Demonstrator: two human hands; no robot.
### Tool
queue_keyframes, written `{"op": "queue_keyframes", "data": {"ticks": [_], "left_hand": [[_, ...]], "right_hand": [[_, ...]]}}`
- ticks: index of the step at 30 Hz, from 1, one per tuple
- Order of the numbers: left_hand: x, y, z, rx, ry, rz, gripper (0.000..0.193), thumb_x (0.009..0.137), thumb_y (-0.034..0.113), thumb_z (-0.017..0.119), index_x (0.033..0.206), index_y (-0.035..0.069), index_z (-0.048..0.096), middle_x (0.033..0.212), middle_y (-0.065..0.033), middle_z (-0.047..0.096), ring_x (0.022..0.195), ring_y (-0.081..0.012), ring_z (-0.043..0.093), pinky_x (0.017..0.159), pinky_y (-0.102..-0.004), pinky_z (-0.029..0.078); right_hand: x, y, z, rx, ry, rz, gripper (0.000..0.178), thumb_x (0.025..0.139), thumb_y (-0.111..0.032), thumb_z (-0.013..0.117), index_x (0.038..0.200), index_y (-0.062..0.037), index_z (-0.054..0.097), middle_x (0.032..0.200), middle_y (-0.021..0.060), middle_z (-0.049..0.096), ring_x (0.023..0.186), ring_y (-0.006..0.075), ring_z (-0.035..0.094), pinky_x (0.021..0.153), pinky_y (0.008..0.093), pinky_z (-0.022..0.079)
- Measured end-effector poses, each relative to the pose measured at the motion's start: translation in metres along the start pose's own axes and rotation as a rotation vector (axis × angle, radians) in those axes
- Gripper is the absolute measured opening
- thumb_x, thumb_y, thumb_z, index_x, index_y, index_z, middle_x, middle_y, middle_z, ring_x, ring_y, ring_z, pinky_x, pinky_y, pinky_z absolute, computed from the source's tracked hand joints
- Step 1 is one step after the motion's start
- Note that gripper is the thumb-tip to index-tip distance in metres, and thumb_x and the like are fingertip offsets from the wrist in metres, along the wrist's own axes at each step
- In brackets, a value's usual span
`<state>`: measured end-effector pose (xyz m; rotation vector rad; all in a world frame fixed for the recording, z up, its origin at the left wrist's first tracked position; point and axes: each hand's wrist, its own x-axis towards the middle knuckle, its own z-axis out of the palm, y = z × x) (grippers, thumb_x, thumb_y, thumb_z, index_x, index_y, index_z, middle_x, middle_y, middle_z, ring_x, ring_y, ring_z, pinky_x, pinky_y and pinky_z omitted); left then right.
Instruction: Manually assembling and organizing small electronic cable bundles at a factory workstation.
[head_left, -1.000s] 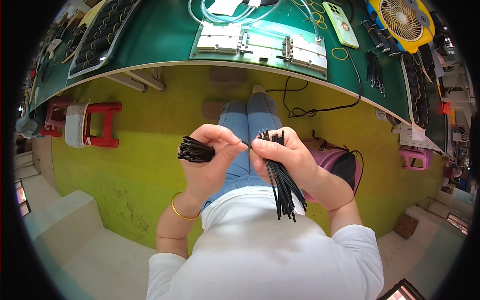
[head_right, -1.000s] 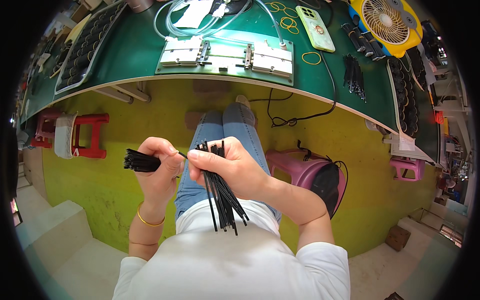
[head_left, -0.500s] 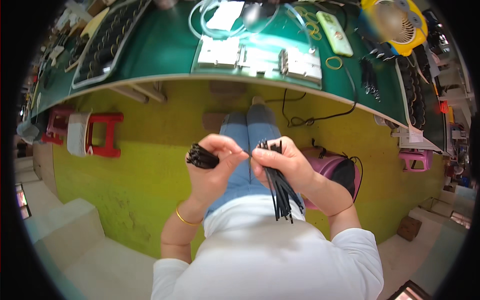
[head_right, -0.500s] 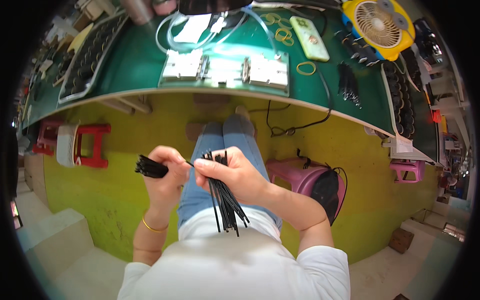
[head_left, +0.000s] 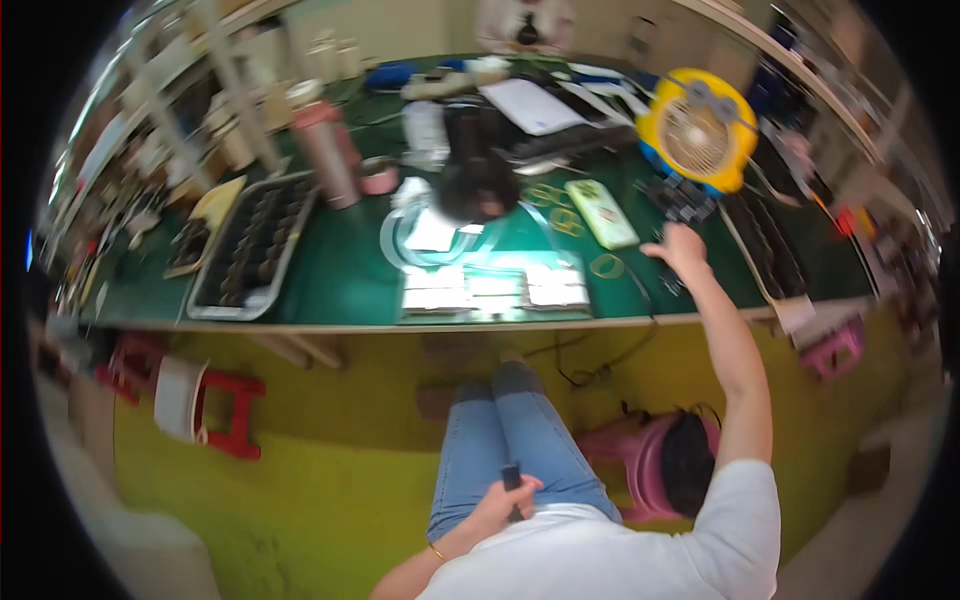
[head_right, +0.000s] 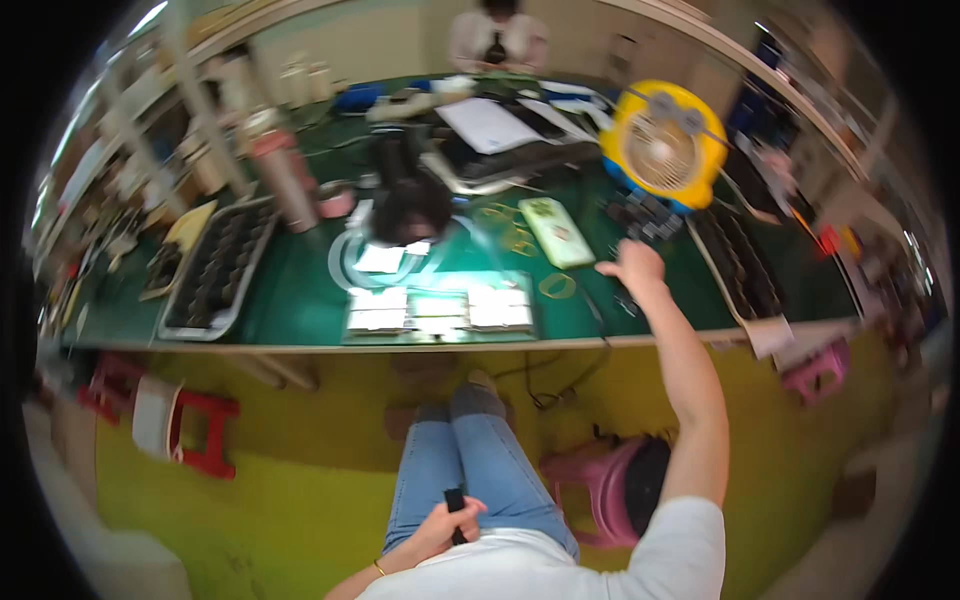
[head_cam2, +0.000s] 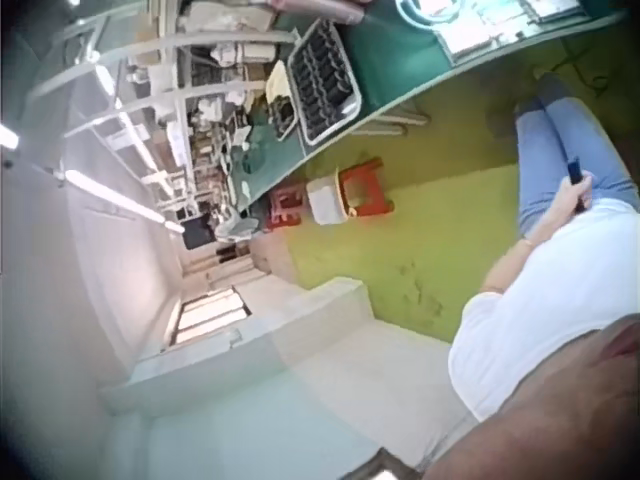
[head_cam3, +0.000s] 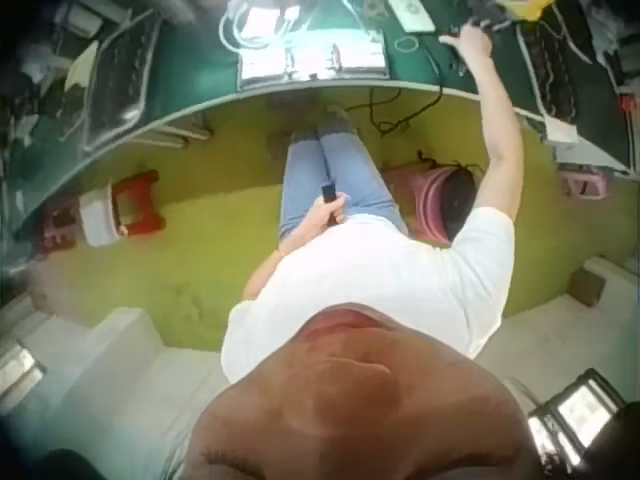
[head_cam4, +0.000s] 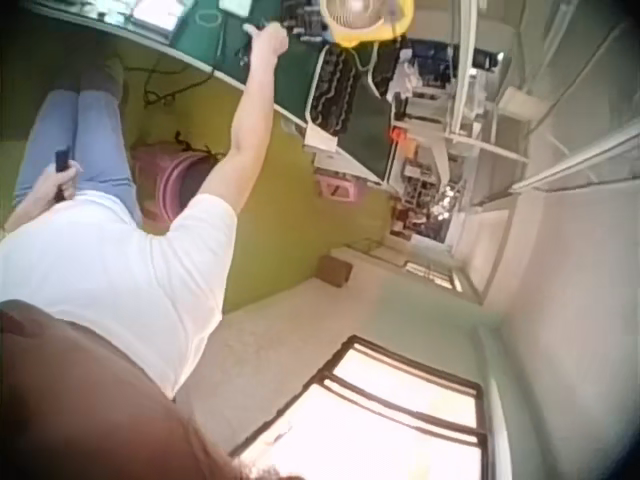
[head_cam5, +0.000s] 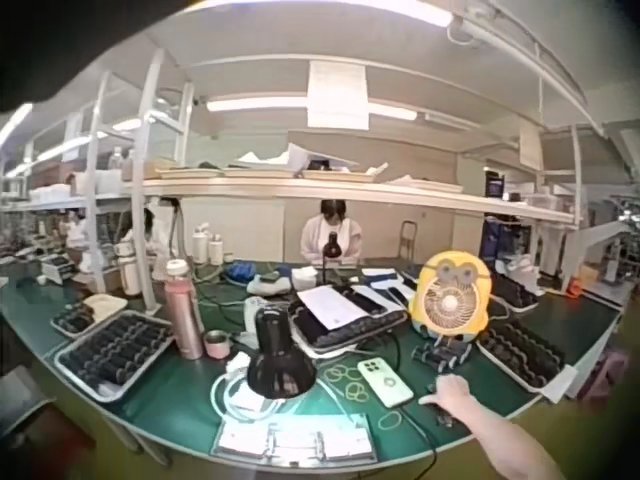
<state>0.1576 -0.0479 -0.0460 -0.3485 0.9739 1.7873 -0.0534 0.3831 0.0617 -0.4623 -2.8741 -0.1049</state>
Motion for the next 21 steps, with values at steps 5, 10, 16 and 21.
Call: {"op": "queue_keyframes", "data": {"ticks": [5,10,16,21], "left_hand": [[0.004,0.005,-0.003,-0.001,-0.174,0.078,0.014,0.087,0.013,0.049,0.092,0.0,0.051,0.056,0.0019,0.034,0.048,-0.0086,0.033,0.046,-0.0246,0.029],[-0.001,0.011,-0.007,-0.186,-0.347,0.077,0.014,0.089,0.014,0.046,0.092,0.002,0.05,0.054,0.0038,0.031,0.046,-0.0064,0.03,0.044,-0.0235,0.025],[0.016,0.012,-0.007,-0.305,-0.612,-0.22,0.012,0.088,0.013,0.047,0.087,0.003,0.052,0.056,0.0027,0.035,0.049,-0.0072,0.037,0.044,-0.0233,0.03],[0.028,0.023,-0.022,0.558,-0.135,0.289,0.053,0.08,0.015,0.061,0.127,0.015,0.036,0.102,-0.0071,0.056,0.093,-0.0238,0.054,0.088,-0.0409,0.041]], "right_hand": [[-0.054,-0.001,-0.015,0.136,0.432,-0.082,0.044,0.069,-0.027,0.068,0.098,-0.002,0.047,0.099,0.0166,0.052,0.071,0.0355,0.056,0.059,0.0401,0.044],[-0.209,-0.153,-0.048,0.842,-0.746,-0.537,0.022,0.083,-0.013,0.048,0.099,-0.001,0.057,0.084,0.0114,0.056,0.08,0.0197,0.055,0.066,0.0322,0.045],[-0.279,-0.2,0.02,1.655,-1.561,-0.024,0.037,0.094,-0.028,0.037,0.12,-0.0036,0.042,0.113,0.0052,0.048,0.102,0.0135,0.047,0.087,0.0293,0.039],[-0.284,-0.204,0.056,1.686,-1.26,0.081,0.03,0.091,-0.035,0.042,0.103,-0.0086,0.049,0.127,0.0083,0.039,0.106,0.0184,0.045,0.087,0.03,0.041]]}}
